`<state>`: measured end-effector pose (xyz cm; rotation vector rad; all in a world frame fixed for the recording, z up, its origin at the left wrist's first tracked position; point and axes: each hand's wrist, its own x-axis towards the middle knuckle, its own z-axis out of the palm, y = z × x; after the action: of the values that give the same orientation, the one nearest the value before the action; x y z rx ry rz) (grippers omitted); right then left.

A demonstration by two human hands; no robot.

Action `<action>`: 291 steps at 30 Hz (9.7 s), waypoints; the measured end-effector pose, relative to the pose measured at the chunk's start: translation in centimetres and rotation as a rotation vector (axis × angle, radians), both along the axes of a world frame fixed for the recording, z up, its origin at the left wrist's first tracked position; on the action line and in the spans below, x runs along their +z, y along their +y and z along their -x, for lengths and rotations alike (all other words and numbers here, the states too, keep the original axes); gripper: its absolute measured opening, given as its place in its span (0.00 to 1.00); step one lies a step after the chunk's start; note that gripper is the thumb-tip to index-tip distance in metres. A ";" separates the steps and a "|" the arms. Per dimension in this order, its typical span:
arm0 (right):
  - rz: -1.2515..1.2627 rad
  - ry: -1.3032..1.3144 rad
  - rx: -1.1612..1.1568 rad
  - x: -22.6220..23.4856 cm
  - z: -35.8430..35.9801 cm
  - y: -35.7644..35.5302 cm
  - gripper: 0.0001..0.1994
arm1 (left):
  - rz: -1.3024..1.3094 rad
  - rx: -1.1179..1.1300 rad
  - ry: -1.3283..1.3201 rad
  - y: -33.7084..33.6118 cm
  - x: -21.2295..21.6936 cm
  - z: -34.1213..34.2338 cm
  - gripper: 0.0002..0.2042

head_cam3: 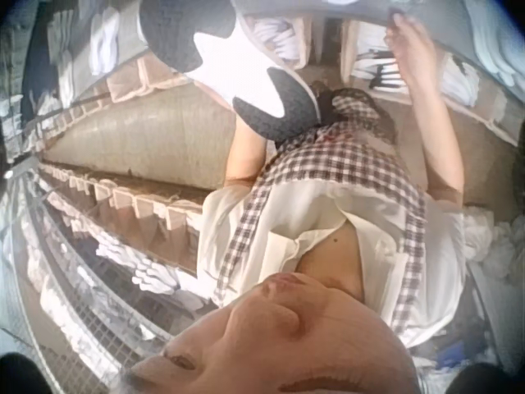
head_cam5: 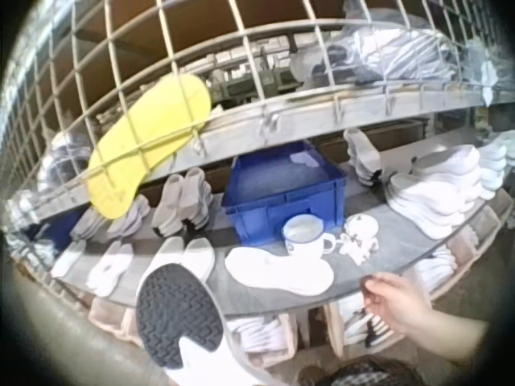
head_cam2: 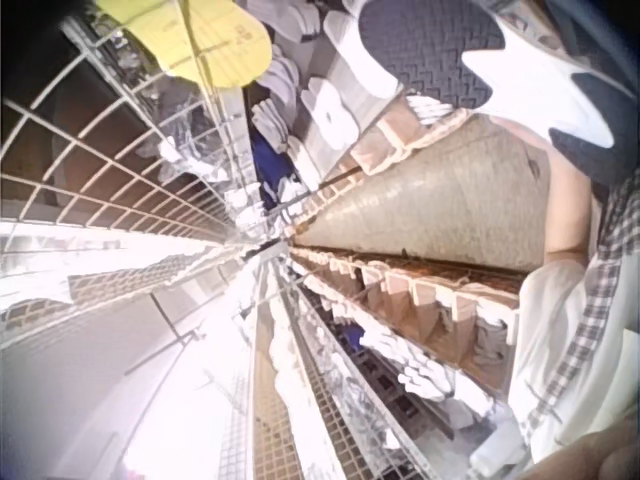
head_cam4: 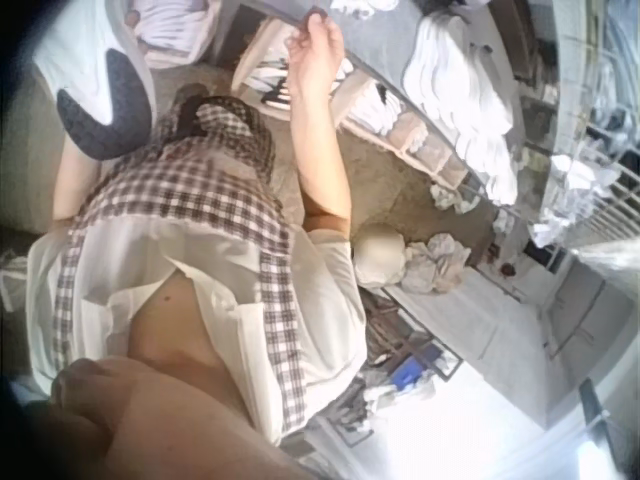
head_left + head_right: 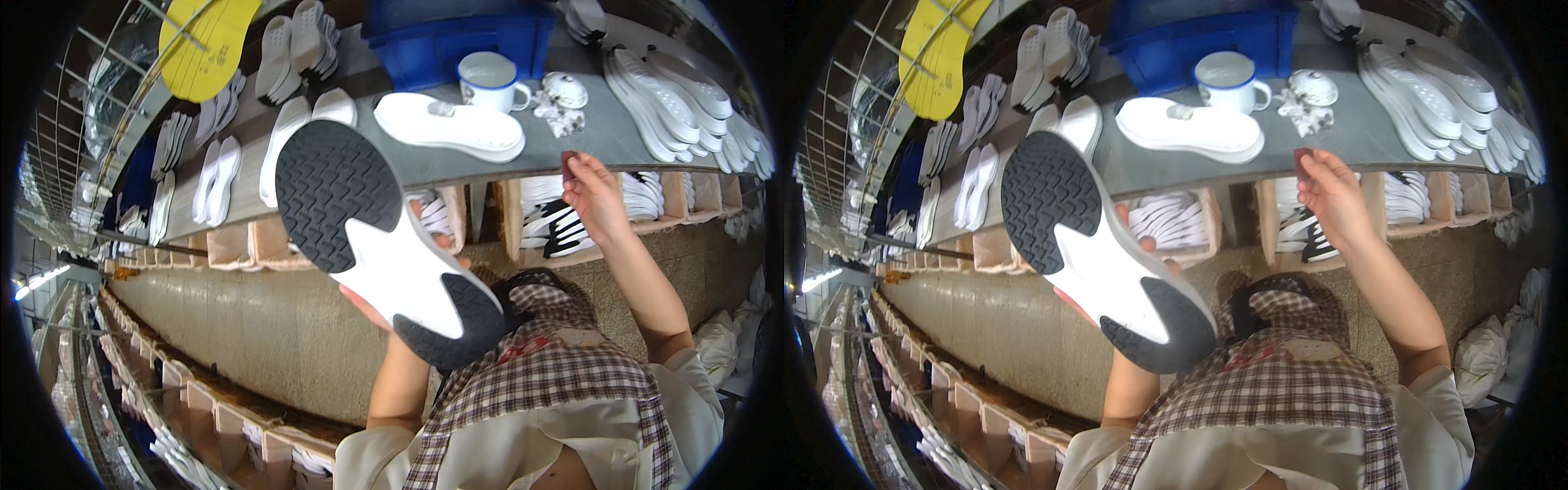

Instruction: The person picks white shoe insoles from bins, turns them over, and scrubs the black soles with a brush. They repeat this process for several insoles, placing cleaned ones on a nearby shelf.

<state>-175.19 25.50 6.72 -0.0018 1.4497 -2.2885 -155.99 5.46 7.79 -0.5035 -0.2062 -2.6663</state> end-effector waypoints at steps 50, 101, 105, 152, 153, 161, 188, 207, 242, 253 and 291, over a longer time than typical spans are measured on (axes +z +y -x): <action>-0.480 0.312 -0.230 -6.0 9.6 -0.8 0.08 | 0.254 0.372 -0.962 -6.7 -5.4 7.0 0.34; -1.541 0.769 1.100 1.3 -3.3 1.7 0.16 | 0.879 0.960 -0.847 -3.2 0.2 5.9 0.31; -0.808 0.656 0.702 6.6 -3.6 1.2 0.11 | 0.924 0.961 -0.801 -2.3 -0.1 6.4 0.32; -0.976 0.783 0.994 -4.3 -6.0 5.2 0.09 | 0.809 0.645 -0.925 -3.8 -1.9 12.7 0.33; -0.977 0.800 1.038 -5.5 -6.0 5.3 0.08 | 0.807 0.589 -0.945 -4.2 -2.3 13.8 0.33; -1.145 0.846 1.268 -12.2 -6.4 6.8 0.10 | 1.295 0.443 -1.046 -6.3 -4.7 16.1 0.32; -0.480 -0.063 -0.046 -18.1 -10.9 41.5 0.14 | 1.719 0.470 -0.421 23.5 1.2 26.3 0.28; 0.140 -0.238 -0.459 -4.6 16.2 31.5 0.37 | 2.239 -0.460 -0.089 35.6 4.8 63.0 0.21; 0.109 -0.383 -0.918 -14.9 -14.4 55.7 0.35 | 1.643 -1.465 -0.714 42.4 -16.2 18.8 0.31; -0.240 -0.246 -1.093 -28.6 -5.8 53.8 0.26 | 1.469 -0.569 -0.851 46.7 -21.9 30.0 0.28; -0.479 -0.954 -0.795 -40.4 -28.4 41.1 0.15 | 2.376 -0.398 0.222 58.0 -31.7 39.2 0.43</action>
<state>-146.74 66.60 -33.71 1.7935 1.4809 -1.8134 -195.18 63.43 -23.86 -1.2971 -3.1993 -1.0664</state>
